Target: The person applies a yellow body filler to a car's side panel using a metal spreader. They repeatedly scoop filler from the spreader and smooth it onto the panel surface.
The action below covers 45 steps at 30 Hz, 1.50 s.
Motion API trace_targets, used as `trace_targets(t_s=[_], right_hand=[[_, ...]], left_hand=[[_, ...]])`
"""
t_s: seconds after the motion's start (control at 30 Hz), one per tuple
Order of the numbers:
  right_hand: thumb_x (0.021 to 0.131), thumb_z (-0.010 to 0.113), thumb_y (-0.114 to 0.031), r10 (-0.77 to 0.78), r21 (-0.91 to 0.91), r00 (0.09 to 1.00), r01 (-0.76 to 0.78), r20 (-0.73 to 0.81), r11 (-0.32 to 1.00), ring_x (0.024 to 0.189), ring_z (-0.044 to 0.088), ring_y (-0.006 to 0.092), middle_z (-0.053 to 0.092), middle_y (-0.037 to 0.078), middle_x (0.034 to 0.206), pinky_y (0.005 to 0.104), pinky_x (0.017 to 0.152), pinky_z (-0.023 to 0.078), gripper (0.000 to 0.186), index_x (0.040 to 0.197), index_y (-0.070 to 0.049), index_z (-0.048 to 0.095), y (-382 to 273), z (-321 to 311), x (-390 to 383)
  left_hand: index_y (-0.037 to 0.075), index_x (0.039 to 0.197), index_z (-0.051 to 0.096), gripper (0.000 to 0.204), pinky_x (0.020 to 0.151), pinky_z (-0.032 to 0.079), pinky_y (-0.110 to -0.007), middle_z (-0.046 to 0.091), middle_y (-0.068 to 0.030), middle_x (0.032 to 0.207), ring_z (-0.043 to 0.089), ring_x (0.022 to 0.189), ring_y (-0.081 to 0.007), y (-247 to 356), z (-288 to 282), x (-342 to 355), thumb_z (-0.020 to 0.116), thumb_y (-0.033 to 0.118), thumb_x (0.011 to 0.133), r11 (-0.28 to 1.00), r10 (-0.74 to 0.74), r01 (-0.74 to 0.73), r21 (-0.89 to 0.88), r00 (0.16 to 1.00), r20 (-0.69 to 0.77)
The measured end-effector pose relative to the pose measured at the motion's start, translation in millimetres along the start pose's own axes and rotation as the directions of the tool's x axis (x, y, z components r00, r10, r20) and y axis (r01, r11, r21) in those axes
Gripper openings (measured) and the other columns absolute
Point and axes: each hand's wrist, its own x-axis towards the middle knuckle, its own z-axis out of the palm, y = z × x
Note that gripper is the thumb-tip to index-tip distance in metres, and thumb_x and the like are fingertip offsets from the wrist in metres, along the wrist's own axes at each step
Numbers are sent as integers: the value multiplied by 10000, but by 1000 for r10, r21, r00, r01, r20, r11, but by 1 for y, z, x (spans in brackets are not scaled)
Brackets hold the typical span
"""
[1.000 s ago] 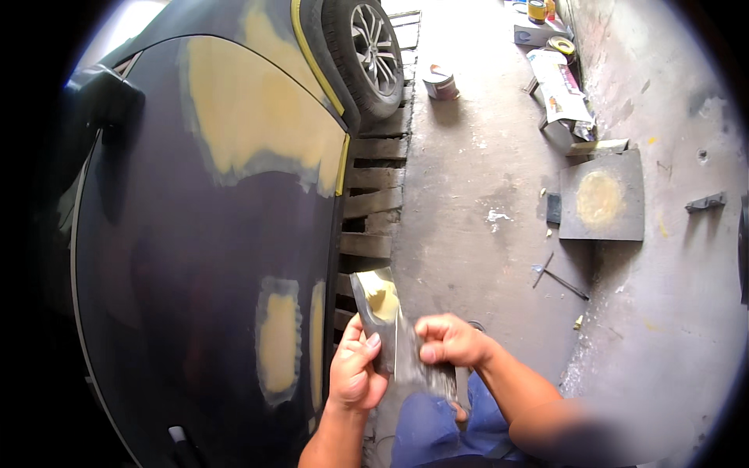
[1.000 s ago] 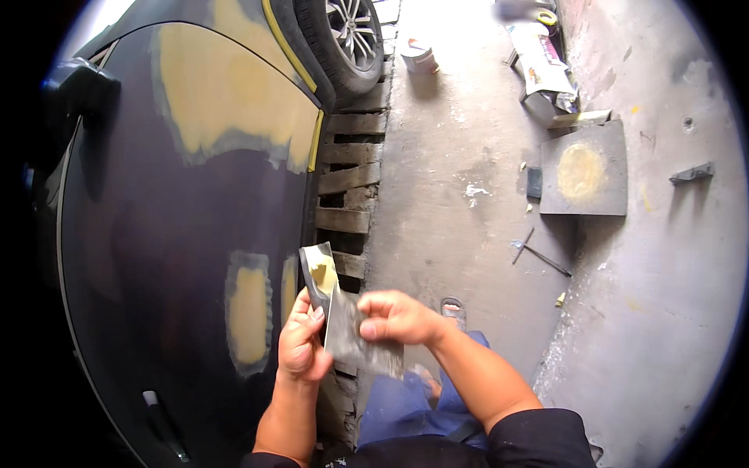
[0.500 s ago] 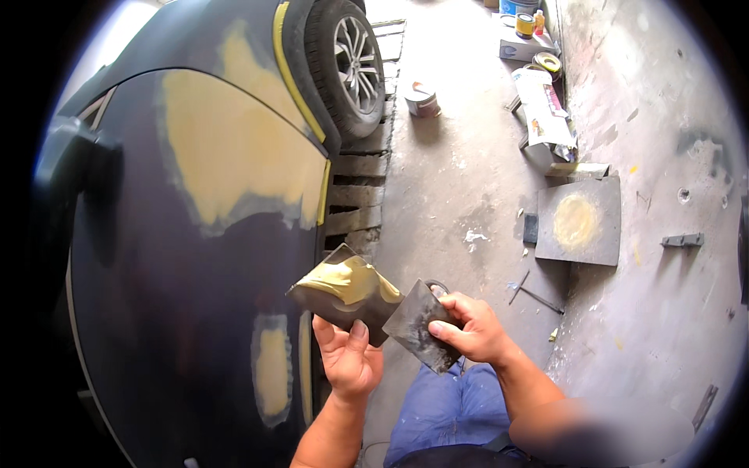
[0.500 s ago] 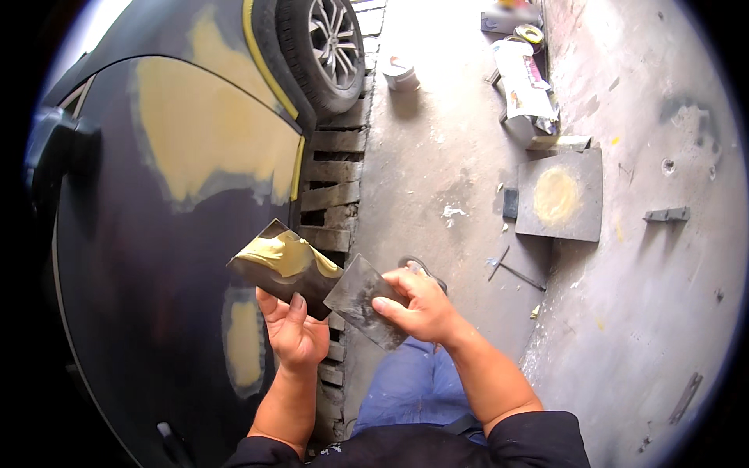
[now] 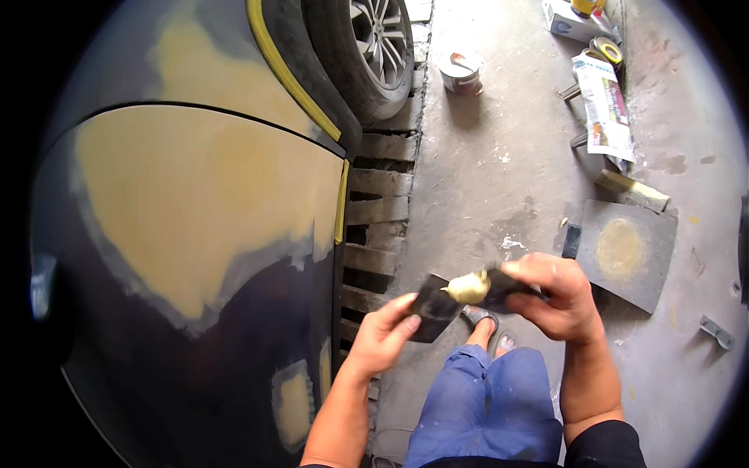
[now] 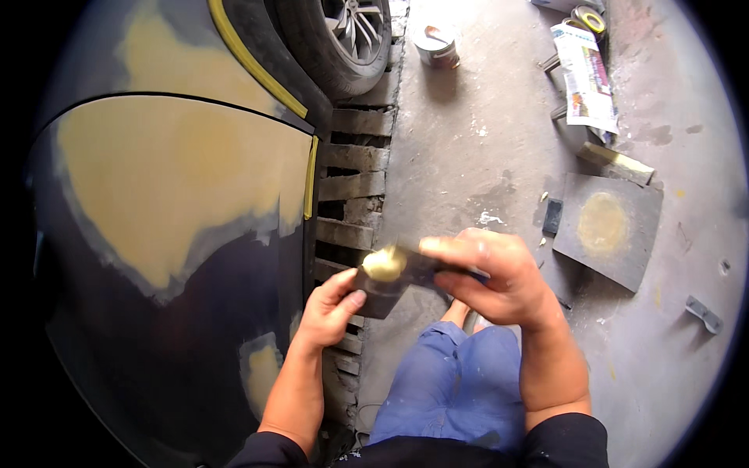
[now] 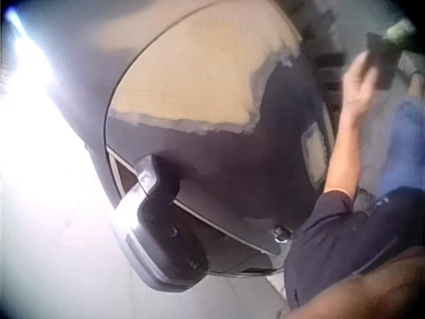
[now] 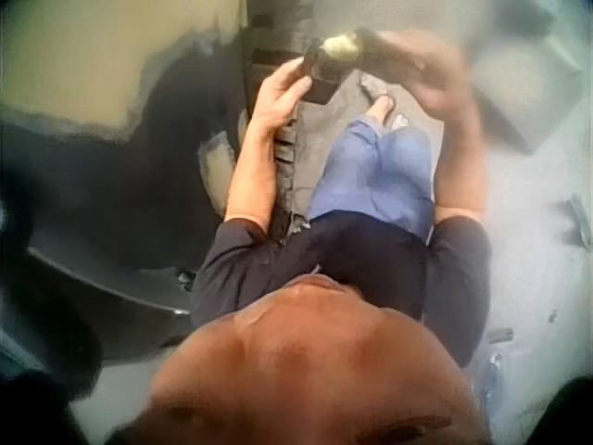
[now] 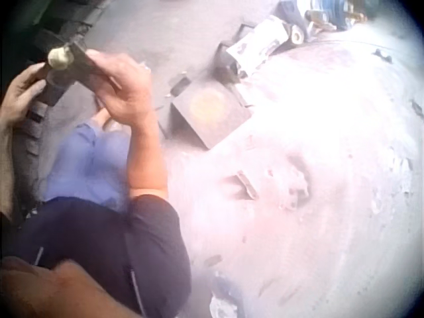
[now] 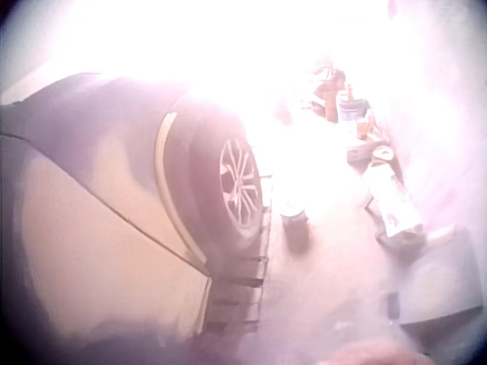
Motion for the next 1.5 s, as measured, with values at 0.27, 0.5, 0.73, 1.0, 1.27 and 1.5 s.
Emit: trace_targets(t_s=[0.27, 0.5, 0.73, 1.0, 1.27, 1.5], right_hand=[[669, 612, 55, -17, 65, 965, 0, 261, 998, 1089, 571, 335, 574, 141, 1196, 416, 940, 462, 545, 1172, -147, 662, 108, 19, 54], [718, 654, -52, -10, -206, 906, 107, 423, 973, 1060, 566, 332, 573, 137, 1177, 417, 910, 468, 458, 1161, -168, 647, 216, 1, 88], [738, 729, -136, 139, -223, 989, -147, -50, 964, 1076, 565, 332, 580, 144, 1176, 414, 936, 455, 411, 1130, -46, 646, 240, 3, 99], [700, 756, -207, 59, -218, 998, -61, -15, 974, 1130, 541, 349, 573, 118, 1202, 424, 904, 438, 435, 1112, -109, 658, 205, 36, 128], [742, 726, -207, 86, -233, 994, -66, 74, 970, 1127, 539, 349, 573, 125, 1205, 427, 893, 438, 378, 1100, -110, 654, 221, 64, 129], [846, 641, -213, 480, 323, 875, -437, -64, 839, 1248, 464, 301, 490, 162, 1333, 392, 1039, 370, 466, 1254, -13, 534, 272, 94, 128]], left_hand=[[-35, 1291, 501, 381, 960, 414, -298, 596, -92, 1205, 545, 1094, -145, -34, -39, 74, 557, 23, 919, 931, -60, 53, -362, 998, -8], [-43, 1268, 514, 373, 937, 420, -284, 610, -84, 1172, 560, 1052, -134, -63, -44, 115, 580, 55, 914, 940, -118, 71, -333, 986, -121], [27, 1312, 412, 411, 1010, 435, -397, 537, -117, 1265, 545, 1144, -217, -56, -18, 167, 534, 21, 919, 904, -29, -201, -378, 852, -523], [-1, 1357, 333, 458, 1037, 384, -374, 491, -150, 1283, 489, 1186, -200, -50, -5, 184, 469, -42, 922, 897, -24, -239, -373, 815, -579], [-21, 1339, 404, 441, 1012, 389, -317, 516, -113, 1283, 506, 1171, -173, -68, -25, 188, 486, -63, 909, 974, 53, -159, -161, 853, -520], [-6, 1369, 365, 532, 1037, 382, -355, 513, -119, 1277, 505, 1179, -203, -120, -50, 152, 510, -55, 860, 947, -191, -22, -321, 764, -617]])
